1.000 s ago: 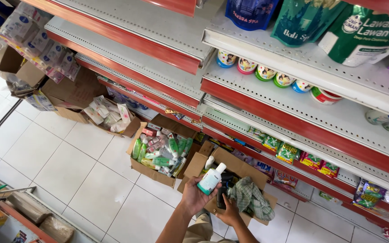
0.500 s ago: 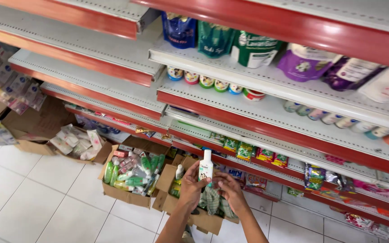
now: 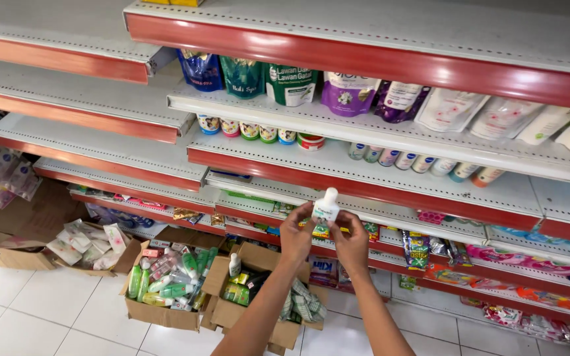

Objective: The person takes cosmetic tubes and bottles from a store shelf, wipes some items with a cloth, scans each item with a handheld barcode scanner, and places them into a cardboard box on the floor. They repeat this for several items and place one bottle back on the shelf.

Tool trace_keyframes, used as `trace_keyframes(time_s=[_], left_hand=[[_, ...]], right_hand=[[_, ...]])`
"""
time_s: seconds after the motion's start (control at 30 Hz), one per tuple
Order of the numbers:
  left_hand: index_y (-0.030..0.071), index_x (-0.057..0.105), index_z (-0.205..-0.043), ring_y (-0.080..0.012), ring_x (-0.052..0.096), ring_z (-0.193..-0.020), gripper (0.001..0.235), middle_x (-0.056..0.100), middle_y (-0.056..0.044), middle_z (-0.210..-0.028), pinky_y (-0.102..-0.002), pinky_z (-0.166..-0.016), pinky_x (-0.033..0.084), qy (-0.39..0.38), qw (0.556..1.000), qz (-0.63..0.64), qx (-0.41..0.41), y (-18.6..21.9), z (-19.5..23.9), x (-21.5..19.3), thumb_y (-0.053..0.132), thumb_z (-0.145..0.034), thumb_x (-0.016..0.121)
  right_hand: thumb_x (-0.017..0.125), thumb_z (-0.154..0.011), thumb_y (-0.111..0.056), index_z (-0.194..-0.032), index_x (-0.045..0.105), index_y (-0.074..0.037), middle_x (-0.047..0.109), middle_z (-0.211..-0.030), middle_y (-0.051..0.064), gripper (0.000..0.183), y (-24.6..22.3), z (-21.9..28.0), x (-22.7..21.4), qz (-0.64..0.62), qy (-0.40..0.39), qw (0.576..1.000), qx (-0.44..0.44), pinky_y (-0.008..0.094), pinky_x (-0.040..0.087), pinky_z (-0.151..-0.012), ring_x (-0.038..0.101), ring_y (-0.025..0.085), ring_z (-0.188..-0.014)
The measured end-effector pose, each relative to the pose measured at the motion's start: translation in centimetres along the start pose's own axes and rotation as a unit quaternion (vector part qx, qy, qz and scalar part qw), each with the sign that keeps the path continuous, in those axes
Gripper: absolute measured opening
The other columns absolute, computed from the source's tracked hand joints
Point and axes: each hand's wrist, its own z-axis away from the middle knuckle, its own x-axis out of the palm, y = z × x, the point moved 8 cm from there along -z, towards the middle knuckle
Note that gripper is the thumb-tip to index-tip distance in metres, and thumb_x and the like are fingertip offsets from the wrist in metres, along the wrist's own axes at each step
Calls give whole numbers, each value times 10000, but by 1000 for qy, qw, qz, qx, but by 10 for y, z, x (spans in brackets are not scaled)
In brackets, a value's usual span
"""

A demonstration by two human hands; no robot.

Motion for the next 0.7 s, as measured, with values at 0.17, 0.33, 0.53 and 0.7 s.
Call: trace_keyframes(time_s=[0.17, 0.33, 0.53, 0.7], left_hand=[[34, 631, -1364, -220, 661, -1198, 438, 686, -153, -1364, -340, -985, 542, -30, 998, -46, 16, 62, -40, 41, 18, -926, 634], [-32, 418, -1528, -354, 347, -1521, 739, 467, -251, -1561, -400, -1208, 317, -84, 942, -256, 200, 38, -81, 62, -51, -808, 582], [-5, 231, -1598, -328, 297, -1533, 877, 325, -234, -1636, -364, -1219, 305, -124, 952, -260, 101, 47, -83, 72, 22, -788, 568], [-31, 210, -1592, -313, 228, -1564, 887, 272, -243, -1660, -349, -1248, 224, -134, 952, -253, 113, 14, -109, 71, 36, -792, 587]], right_hand=[[725, -919, -51, -1250, 597, -42, 739, -1084, 91, 355, -46, -68, -10, 72, 62, 994, -51, 317, 595, -811, 721, 175, -980], [586, -963, 3, -1454, 486, -54, 682, -1256, 119, 504, -32, -113, -1, 66, -2, 993, -100, 311, 555, -908, 696, 172, -1090], [520, -991, 9, -1608, 288, -88, 584, -1451, 175, 667, -3, -132, 12, 99, -39, 989, -102, 308, 499, -1038, 619, 243, -1260], [496, -975, 20, -1631, 164, -100, 442, -1580, 197, 745, -7, -136, 16, 100, -50, 990, -80, 325, 433, -1110, 495, 270, -1415]])
